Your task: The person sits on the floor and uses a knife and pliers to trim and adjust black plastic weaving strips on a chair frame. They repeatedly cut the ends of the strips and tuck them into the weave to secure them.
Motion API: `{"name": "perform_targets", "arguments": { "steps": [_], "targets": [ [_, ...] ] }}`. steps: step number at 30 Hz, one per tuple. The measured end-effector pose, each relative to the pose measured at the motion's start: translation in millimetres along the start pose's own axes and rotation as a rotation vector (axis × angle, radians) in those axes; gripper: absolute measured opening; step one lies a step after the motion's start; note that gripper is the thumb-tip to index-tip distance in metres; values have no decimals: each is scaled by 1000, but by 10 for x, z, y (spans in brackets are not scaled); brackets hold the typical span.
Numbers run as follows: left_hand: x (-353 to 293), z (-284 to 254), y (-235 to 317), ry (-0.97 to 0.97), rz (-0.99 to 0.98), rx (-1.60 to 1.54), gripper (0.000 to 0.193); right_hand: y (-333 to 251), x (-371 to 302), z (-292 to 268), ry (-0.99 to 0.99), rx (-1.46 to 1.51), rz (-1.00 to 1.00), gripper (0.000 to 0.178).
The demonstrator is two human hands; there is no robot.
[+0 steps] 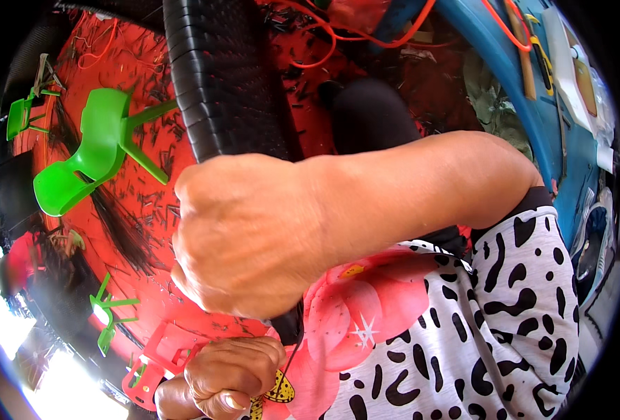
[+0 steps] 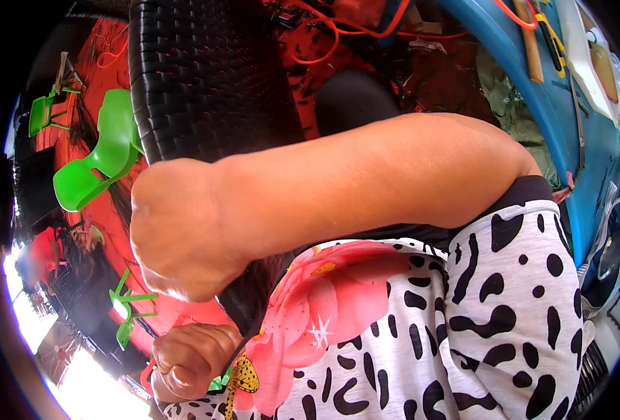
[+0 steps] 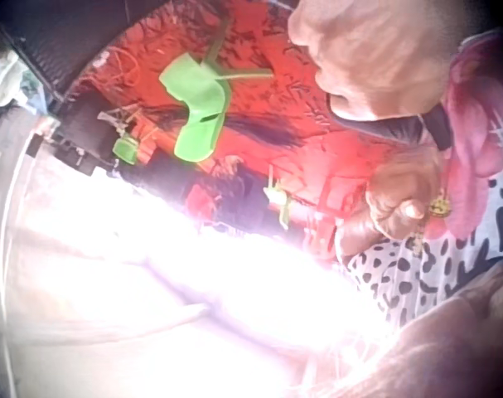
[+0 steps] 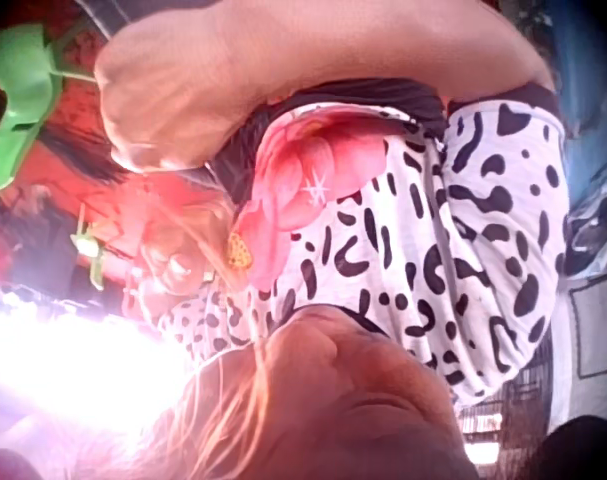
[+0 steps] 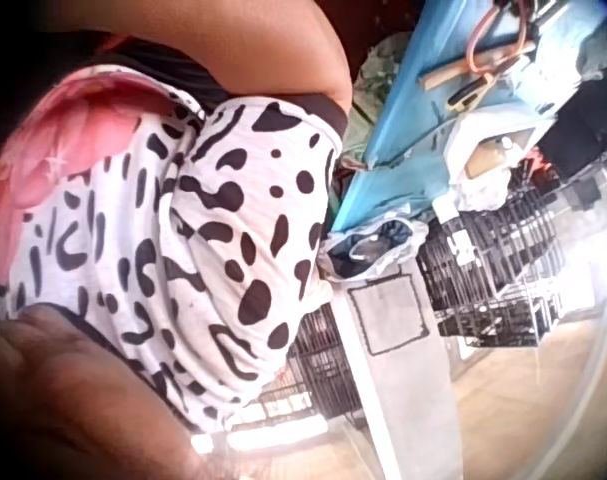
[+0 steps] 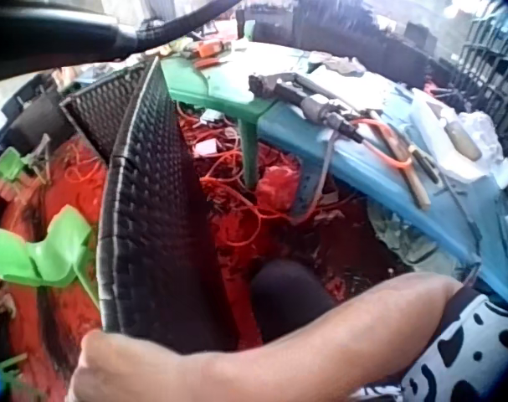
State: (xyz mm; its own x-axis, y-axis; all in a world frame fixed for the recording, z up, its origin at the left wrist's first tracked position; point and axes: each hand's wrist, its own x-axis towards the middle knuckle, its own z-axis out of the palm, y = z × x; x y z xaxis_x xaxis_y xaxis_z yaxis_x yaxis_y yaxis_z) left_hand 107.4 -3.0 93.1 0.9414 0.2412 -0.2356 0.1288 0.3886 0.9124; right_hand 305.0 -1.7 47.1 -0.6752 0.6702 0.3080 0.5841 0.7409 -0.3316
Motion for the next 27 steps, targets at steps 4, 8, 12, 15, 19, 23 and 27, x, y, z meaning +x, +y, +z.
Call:
{"name": "perform_targets", "arguments": {
  "steps": [4,8,12,15,19,23,27],
  "targets": [
    [-11,-73,57,-29,-81,-51,47,30,-6,66,96,70,-57,18],
    [-30,-119,77,14,-119,-116,48,64,13,217,255,166,-118,17],
    [-83,-298,-114,28,-33,-217,50,104,33,301,405,174,-186,17],
    [-150,-327,-216,36,93,-282,52,120,97,317,455,150,-186,19],
    [-298,-384,-395,188,187,-330,52,66,237,315,299,-31,-143,21],
    [-367,-428,-474,313,357,-358,44,-4,395,290,245,-93,-62,20],
    [-479,-380,-553,535,472,-339,44,-86,548,348,232,-143,-34,20]
  ]
}}
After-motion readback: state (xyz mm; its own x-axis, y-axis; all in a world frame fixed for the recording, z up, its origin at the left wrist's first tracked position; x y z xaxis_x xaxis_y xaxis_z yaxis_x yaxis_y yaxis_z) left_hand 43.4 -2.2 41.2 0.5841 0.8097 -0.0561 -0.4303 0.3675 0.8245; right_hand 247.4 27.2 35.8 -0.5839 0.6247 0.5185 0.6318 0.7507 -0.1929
